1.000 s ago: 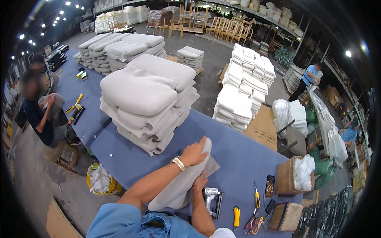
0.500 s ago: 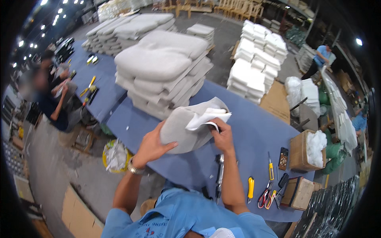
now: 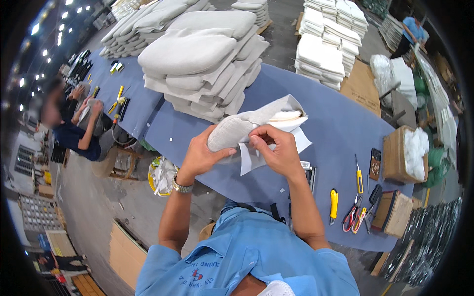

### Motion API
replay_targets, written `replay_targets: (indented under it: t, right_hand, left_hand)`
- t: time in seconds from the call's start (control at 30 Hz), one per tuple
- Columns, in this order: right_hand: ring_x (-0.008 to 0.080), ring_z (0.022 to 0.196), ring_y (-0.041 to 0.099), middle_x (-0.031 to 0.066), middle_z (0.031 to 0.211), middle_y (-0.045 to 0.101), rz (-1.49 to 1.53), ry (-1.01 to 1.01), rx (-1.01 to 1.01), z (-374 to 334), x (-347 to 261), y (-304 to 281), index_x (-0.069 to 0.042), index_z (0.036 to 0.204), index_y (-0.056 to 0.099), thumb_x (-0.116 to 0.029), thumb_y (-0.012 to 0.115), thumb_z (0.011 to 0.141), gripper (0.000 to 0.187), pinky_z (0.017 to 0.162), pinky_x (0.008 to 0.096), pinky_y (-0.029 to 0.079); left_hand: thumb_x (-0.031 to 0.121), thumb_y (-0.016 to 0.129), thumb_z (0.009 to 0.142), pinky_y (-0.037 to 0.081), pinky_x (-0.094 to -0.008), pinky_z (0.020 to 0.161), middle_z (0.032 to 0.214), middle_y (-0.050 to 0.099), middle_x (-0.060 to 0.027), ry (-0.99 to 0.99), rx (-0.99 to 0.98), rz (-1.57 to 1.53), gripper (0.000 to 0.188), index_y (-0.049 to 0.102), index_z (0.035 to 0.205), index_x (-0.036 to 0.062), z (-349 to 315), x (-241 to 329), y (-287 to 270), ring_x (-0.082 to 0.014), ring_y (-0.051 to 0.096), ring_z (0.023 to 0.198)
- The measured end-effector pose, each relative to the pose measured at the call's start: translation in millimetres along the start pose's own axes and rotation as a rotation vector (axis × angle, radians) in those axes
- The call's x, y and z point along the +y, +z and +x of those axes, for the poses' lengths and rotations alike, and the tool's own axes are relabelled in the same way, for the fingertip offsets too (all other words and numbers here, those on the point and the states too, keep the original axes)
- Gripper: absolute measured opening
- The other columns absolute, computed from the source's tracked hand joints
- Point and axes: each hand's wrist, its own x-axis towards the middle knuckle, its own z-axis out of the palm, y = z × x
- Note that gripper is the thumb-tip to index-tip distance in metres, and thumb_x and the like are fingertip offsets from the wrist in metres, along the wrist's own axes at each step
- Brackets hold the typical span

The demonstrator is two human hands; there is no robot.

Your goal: The person assembles cushion covers by inserting foam inserts, folding and tucking the fabric, and securing the edges with a staple gun. They handle multiple cushions one at a time, trimming excess fabric with scissors and stacking finished units on the table.

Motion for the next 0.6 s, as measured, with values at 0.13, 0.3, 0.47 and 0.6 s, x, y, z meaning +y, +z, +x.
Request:
replay_targets:
  t: [0.13, 0.3, 0.47, 0.6]
  right_hand:
    - [0.0173, 0.075, 0.066, 0.0088, 0.094, 0.068, -0.182, -0.13, 0.121, 10, -18, -16, -0.003, 0.108, 0.073, -0.002, 0.069, 0.09, 0.018, 0.07, 0.0292, 0.055]
    - [0.0272, 0.103, 0.063, 0.0093, 0.12, 0.064, -0.393, -0.272, -0.03, 25, -16, -36, -0.012, 0.12, 0.071, -0.004, 0.07, 0.088, 0.034, 0.088, 0.0378, 0.053]
    - [0.0312, 0.13, 0.054, 0.0098, 0.148, 0.054, -0.447, -0.331, -0.213, 24, -9, -57, -0.013, 0.132, 0.066, -0.017, 0.083, 0.082, 0.053, 0.103, 0.0434, 0.049]
    - [0.0316, 0.134, 0.053, 0.0105, 0.148, 0.054, -0.361, -0.301, -0.194, 7, -9, -55, -0.013, 0.134, 0.064, -0.024, 0.089, 0.075, 0.065, 0.107, 0.0436, 0.048]
  left_hand:
    - [0.022, 0.093, 0.072, 0.054, -0.0372, 0.093, 0.116, 0.075, -0.0146, 0.05, -0.074, 0.082, 0.067, 0.065, 0.131, 0.0044, 13, 2, -13, -0.025, 0.072, 0.107]
    - [0.013, 0.091, 0.069, 0.051, -0.041, 0.101, 0.129, 0.07, -0.0106, 0.234, -0.34, 0.249, 0.069, 0.066, 0.133, 0.0099, 36, 19, -31, -0.0318, 0.066, 0.119]
    - [0.01, 0.09, 0.065, 0.044, -0.0441, 0.11, 0.137, 0.065, -0.0084, 0.469, -0.372, 0.504, 0.075, 0.064, 0.136, 0.014, 64, 17, -42, -0.0328, 0.057, 0.128]
    - [0.011, 0.091, 0.064, 0.044, -0.044, 0.11, 0.135, 0.066, -0.0085, 0.444, -0.39, 0.444, 0.077, 0.064, 0.136, 0.0147, 80, 22, -43, -0.0327, 0.057, 0.128]
